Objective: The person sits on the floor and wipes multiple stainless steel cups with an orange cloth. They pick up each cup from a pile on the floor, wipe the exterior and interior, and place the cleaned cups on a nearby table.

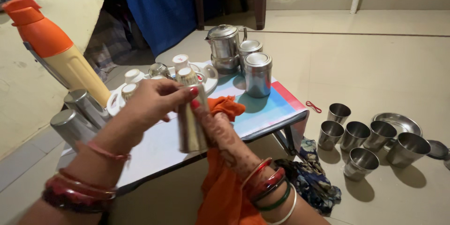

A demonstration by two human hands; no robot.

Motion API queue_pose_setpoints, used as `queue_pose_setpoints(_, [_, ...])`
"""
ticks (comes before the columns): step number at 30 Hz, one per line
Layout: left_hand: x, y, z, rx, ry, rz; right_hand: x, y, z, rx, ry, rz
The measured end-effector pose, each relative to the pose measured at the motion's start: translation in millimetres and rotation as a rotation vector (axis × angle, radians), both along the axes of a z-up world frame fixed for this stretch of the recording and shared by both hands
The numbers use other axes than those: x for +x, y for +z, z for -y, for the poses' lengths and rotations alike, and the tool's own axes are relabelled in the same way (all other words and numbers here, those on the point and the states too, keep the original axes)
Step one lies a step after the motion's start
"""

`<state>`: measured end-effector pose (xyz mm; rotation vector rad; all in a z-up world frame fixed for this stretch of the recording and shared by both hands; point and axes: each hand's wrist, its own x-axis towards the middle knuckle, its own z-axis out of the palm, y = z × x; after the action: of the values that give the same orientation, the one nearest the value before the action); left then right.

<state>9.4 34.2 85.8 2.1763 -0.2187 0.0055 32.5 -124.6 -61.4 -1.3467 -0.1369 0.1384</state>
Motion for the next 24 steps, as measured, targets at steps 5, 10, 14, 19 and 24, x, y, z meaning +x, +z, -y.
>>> queue_pose_setpoints(5, [-14.8, 16.7, -19.2, 0.071, 0.217, 0.051, -22.7, 16.4, -8.0, -0.004, 0.194, 0.193])
queue_pose_setpoints(10, [-7.5, 6.5, -61.7, 0.073, 0.341, 0.307, -30.0, 30.7, 4.4, -0.978, -0.021, 0.374])
queue_pose_setpoints(14, [12.6, -24.5, -75.5, -0.182, 0.261, 0.26, -50.2, 54.1, 9.8, -1.417, -0.018, 0.271])
queue_pose_setpoints(19, [12.9, -35.8, -56.6, -0.198, 0.309, 0.298, -40.6, 56.0, 21.4, -1.266, -0.489, 0.907])
queue_pose_setpoints(24, [8.8, -47.8, -18.1, -0.287, 0.322, 0.448, -37.8, 44.0, 2.1, -0.03, -0.173, 0.786])
